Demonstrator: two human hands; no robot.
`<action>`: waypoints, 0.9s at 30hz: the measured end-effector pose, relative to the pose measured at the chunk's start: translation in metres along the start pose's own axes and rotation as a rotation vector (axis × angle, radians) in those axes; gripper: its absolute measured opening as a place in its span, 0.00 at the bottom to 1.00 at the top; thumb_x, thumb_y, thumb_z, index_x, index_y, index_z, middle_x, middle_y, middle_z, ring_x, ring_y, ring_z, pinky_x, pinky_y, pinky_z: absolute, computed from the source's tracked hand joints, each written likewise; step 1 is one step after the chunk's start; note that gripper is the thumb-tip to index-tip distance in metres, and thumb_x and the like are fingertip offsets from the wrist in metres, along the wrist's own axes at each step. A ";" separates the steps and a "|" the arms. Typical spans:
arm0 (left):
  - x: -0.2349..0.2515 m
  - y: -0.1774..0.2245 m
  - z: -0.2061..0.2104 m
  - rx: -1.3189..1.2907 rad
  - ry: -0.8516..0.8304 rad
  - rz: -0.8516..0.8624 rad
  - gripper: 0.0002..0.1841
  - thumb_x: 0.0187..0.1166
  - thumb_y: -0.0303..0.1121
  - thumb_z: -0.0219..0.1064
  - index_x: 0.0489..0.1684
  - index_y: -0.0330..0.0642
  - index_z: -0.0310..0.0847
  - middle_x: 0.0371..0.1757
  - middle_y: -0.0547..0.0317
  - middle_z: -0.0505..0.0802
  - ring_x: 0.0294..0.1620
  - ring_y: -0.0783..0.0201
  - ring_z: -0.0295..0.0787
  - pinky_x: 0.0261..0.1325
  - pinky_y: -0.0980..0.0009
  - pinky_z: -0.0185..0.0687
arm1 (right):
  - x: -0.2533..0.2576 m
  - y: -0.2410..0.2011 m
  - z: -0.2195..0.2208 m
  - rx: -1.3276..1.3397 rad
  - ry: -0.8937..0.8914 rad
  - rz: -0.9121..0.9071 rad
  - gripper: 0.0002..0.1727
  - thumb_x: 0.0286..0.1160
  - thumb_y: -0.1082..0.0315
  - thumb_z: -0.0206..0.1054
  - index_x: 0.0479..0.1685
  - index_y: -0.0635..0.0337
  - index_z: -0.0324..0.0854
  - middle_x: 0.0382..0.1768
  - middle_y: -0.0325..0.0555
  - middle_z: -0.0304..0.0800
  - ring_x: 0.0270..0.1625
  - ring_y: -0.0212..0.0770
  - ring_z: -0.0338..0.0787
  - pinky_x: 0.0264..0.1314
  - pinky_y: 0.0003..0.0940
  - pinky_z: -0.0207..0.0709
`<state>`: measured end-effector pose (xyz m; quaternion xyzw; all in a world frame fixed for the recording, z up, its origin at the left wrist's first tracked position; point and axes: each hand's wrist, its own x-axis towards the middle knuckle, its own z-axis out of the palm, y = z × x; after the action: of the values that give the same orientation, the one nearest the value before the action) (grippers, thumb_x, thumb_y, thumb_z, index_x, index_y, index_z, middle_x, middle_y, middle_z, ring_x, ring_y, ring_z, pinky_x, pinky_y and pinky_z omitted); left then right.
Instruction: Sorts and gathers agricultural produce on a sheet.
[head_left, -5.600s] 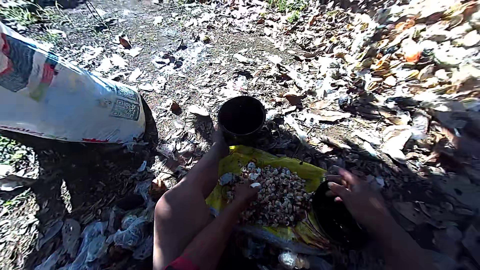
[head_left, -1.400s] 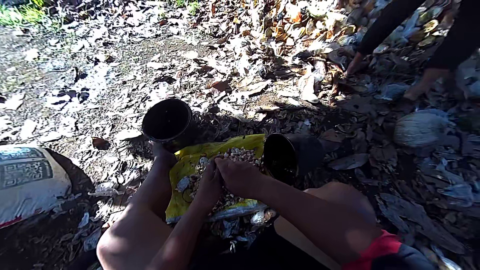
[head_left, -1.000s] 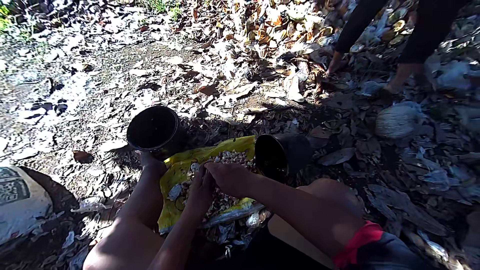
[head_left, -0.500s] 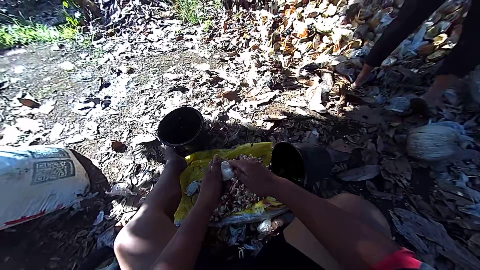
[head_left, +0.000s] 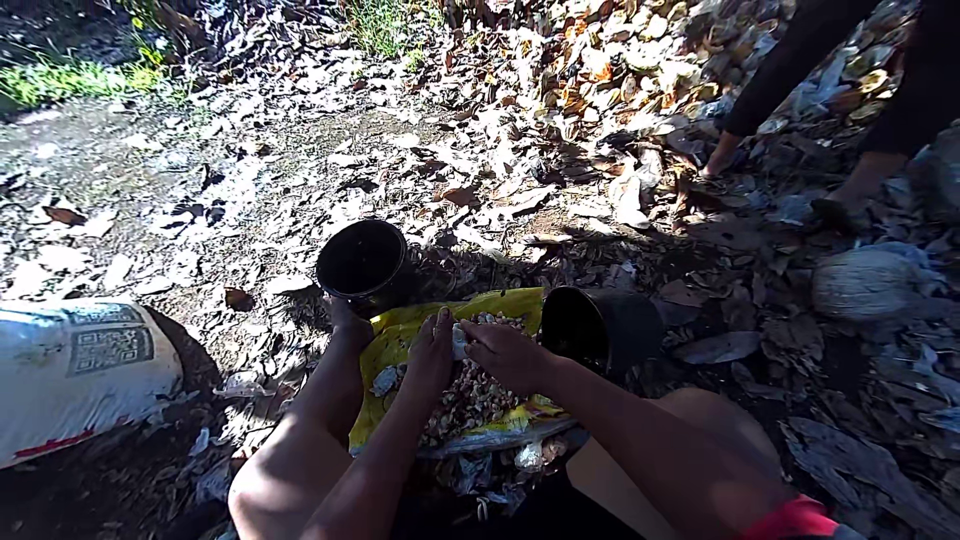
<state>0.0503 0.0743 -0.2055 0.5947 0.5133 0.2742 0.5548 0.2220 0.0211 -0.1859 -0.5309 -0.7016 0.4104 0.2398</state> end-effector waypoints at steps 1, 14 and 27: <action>0.000 0.001 0.001 0.028 -0.009 0.006 0.29 0.93 0.60 0.40 0.57 0.44 0.77 0.25 0.52 0.84 0.12 0.60 0.76 0.13 0.66 0.77 | 0.001 0.001 0.000 -0.017 -0.001 0.004 0.31 0.95 0.56 0.44 0.90 0.65 0.61 0.79 0.57 0.78 0.82 0.44 0.78 0.88 0.41 0.64; 0.002 0.008 0.005 0.531 0.012 0.203 0.21 0.93 0.48 0.46 0.59 0.43 0.80 0.47 0.54 0.89 0.48 0.61 0.88 0.54 0.53 0.85 | -0.002 -0.006 0.003 -0.115 0.038 0.026 0.27 0.91 0.62 0.48 0.82 0.67 0.67 0.69 0.58 0.84 0.74 0.48 0.84 0.80 0.46 0.73; -0.004 -0.004 0.013 0.653 0.132 0.376 0.23 0.94 0.44 0.42 0.56 0.38 0.81 0.45 0.49 0.90 0.49 0.54 0.89 0.57 0.50 0.82 | 0.003 -0.014 0.004 -0.167 0.026 0.167 0.26 0.89 0.65 0.50 0.84 0.62 0.65 0.66 0.57 0.87 0.69 0.53 0.88 0.72 0.53 0.80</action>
<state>0.0597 0.0653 -0.2111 0.8048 0.4903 0.2312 0.2419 0.2104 0.0216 -0.1767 -0.6110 -0.6835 0.3621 0.1685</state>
